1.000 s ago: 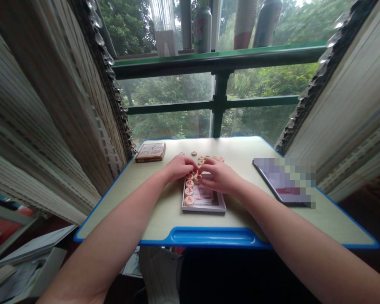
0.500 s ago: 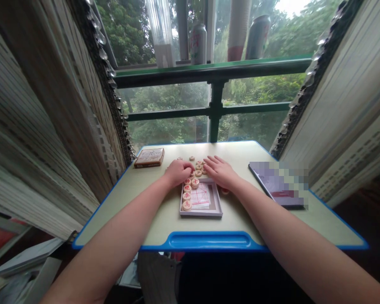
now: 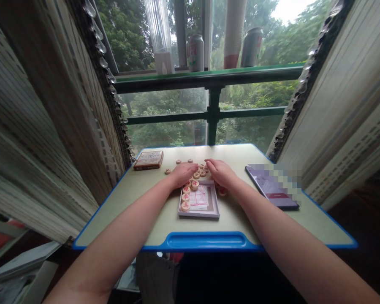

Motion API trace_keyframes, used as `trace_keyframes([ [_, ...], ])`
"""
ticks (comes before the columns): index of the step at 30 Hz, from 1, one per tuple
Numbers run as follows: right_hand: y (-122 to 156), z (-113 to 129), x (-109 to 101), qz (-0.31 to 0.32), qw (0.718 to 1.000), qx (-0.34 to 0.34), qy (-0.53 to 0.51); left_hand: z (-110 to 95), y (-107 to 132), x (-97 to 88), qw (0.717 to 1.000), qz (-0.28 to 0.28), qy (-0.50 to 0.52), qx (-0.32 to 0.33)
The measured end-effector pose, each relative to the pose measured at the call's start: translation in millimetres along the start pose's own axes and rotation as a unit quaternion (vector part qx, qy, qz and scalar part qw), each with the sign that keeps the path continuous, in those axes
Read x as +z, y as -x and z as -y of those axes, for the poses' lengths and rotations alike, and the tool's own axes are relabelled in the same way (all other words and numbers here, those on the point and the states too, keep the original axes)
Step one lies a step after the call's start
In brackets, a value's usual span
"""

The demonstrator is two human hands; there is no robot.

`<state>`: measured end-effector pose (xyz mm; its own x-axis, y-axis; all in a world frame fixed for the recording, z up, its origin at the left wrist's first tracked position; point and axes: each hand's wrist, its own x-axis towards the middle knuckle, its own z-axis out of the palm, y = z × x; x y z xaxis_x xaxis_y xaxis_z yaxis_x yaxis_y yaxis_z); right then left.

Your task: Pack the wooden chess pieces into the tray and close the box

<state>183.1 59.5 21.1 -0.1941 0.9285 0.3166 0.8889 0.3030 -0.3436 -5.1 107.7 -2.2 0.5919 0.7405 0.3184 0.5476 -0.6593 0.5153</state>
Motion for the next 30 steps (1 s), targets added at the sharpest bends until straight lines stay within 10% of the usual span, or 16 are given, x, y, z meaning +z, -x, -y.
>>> trace_keyframes([
  [11, -3, -15, -14, 0.014, 0.982, 0.190, 0.013, -2, 12, -12.4, 1.000, -0.007, 0.008, -0.008],
  [30, 0, -11, -10, 0.051, 0.981, 0.168, 0.076, 0, 14, -17.2, 0.989, -0.031, -0.128, -0.067],
])
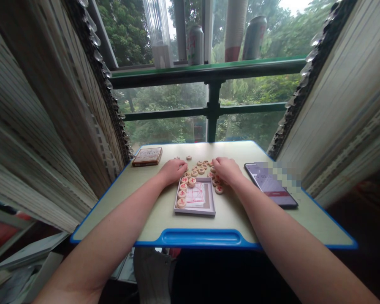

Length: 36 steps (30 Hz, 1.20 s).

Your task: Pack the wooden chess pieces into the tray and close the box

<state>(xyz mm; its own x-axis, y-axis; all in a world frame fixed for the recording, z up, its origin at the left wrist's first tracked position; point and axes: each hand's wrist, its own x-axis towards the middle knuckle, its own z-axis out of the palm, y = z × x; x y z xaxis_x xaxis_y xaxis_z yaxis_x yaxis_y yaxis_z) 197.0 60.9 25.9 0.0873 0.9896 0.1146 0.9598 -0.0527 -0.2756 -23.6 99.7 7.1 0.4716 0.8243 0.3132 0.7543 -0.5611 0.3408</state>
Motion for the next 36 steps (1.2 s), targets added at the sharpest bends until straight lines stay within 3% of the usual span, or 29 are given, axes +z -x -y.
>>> trace_keyframes([
  [6, 0, 0, 1, -0.003, 1.000, -0.009, 0.010, 1, 0, 0.6, 0.999, -0.029, -0.025, -0.010],
  [12, 2, 2, 0, -0.006, 1.000, -0.016, 0.025, 4, -2, 1.4, 0.999, -0.011, -0.039, -0.012],
  [19, 4, 4, -2, 0.002, 0.999, -0.011, 0.031, 11, -3, 2.2, 0.999, 0.000, -0.015, -0.041],
  [26, 3, 4, -1, 0.001, 1.000, -0.005, 0.023, 17, -2, 2.3, 0.995, -0.036, 0.034, -0.089],
  [30, 3, 2, 0, -0.010, 1.000, 0.000, -0.004, 4, 0, -2.6, 0.993, -0.089, 0.061, -0.040],
  [32, 4, 3, -3, -0.056, 0.997, -0.004, -0.043, -6, 2, -5.1, 0.990, -0.124, 0.063, 0.009],
  [34, 8, 6, -7, -0.112, 0.986, -0.029, -0.119, -16, 5, -6.9, 0.985, -0.157, 0.061, 0.046],
  [36, 13, 12, -12, -0.112, 0.964, -0.060, -0.235, -24, 8, -8.7, 0.980, -0.177, 0.057, 0.077],
])
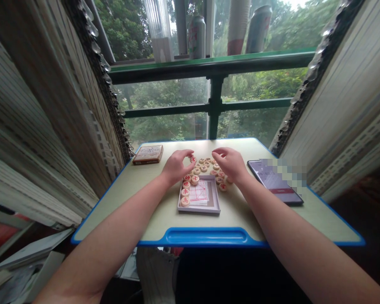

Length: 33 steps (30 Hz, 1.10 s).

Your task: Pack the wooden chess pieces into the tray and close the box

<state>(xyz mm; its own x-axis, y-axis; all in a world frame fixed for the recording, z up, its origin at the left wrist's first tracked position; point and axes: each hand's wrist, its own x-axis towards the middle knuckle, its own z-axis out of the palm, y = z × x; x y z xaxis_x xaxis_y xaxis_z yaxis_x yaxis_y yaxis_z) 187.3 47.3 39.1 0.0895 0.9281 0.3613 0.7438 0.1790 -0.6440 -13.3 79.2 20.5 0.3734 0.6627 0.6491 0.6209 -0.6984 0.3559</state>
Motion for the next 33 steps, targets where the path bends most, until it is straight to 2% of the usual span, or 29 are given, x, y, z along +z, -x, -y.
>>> trace_keyframes([
  [3, 7, 12, 0, 0.093, 0.975, 0.038, -0.198, -10, 1, -3.6, 0.999, -0.017, 0.015, 0.039],
  [7, 13, 21, 2, 0.152, 0.914, 0.089, -0.367, -21, 1, -8.3, 0.996, -0.045, 0.049, 0.056],
  [10, 14, 21, 3, 0.163, 0.886, 0.105, -0.421, -25, 2, -8.5, 0.995, -0.051, 0.061, 0.068],
  [16, 13, 21, 3, 0.159, 0.876, 0.114, -0.440, -28, 6, -6.6, 0.993, -0.021, 0.104, 0.052],
  [19, 16, 24, -2, 0.152, 0.913, 0.095, -0.367, -26, 5, -9.1, 0.993, -0.023, 0.105, 0.050],
  [21, 19, 28, -9, 0.200, 0.942, 0.053, -0.265, -21, 4, -10.3, 0.994, -0.045, 0.092, 0.024],
  [22, 21, 30, -12, 0.242, 0.946, 0.024, -0.216, -17, 3, -10.5, 0.995, -0.056, 0.082, 0.000],
  [24, 26, 35, -16, 0.320, 0.936, -0.031, -0.143, -7, 1, -9.7, 0.995, -0.060, 0.059, -0.060],
  [26, 30, 37, -17, 0.348, 0.932, -0.072, -0.072, 5, 0, -8.0, 0.992, -0.048, 0.050, -0.104],
  [30, 34, 37, -10, 0.325, 0.937, -0.123, 0.048, 23, -2, -6.2, 0.981, -0.048, 0.036, -0.183],
  [33, 34, 36, -8, 0.319, 0.933, -0.145, 0.080, 29, -3, -7.8, 0.977, -0.068, 0.032, -0.199],
])
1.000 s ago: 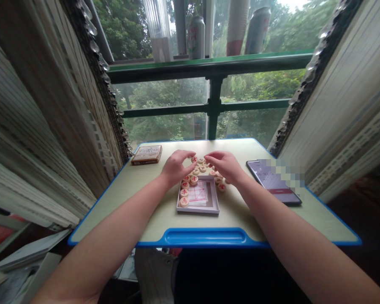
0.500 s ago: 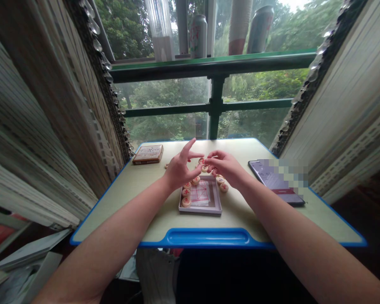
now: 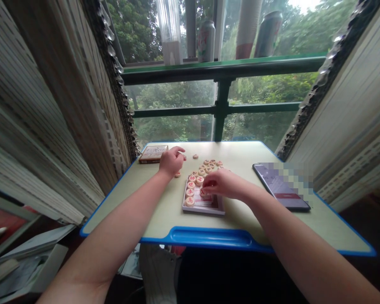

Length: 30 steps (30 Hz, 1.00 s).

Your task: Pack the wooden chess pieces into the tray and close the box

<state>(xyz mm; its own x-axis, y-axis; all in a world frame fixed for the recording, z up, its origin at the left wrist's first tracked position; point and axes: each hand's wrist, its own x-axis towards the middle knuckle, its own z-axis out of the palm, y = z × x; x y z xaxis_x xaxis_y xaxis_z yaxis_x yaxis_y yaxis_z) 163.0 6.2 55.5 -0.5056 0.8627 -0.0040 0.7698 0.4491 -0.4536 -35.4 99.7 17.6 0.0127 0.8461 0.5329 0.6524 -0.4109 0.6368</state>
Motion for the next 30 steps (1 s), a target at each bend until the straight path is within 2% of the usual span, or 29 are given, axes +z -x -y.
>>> trace_keyframes([
  [4, 4, 3, -3, 0.018, 0.998, -0.001, 0.053, 0, 0, -2.1, 1.000, -0.004, -0.028, 0.003],
  [7, 5, 4, -2, 0.018, 0.998, -0.008, 0.063, -4, 3, -1.2, 0.997, 0.016, -0.064, 0.032],
  [14, 5, 1, 1, 0.030, 0.997, -0.033, 0.068, -19, 15, 1.3, 0.984, 0.120, -0.046, 0.125],
  [20, 5, 3, 3, 0.025, 0.994, -0.030, 0.101, -29, 19, -0.9, 0.969, 0.212, -0.017, 0.125],
  [25, 2, 2, 8, -0.019, 0.992, -0.043, 0.120, -29, 19, -1.7, 0.967, 0.222, -0.020, 0.124],
  [30, 1, 3, 10, -0.027, 0.991, -0.052, 0.117, -29, 19, -0.7, 0.968, 0.220, -0.018, 0.123],
])
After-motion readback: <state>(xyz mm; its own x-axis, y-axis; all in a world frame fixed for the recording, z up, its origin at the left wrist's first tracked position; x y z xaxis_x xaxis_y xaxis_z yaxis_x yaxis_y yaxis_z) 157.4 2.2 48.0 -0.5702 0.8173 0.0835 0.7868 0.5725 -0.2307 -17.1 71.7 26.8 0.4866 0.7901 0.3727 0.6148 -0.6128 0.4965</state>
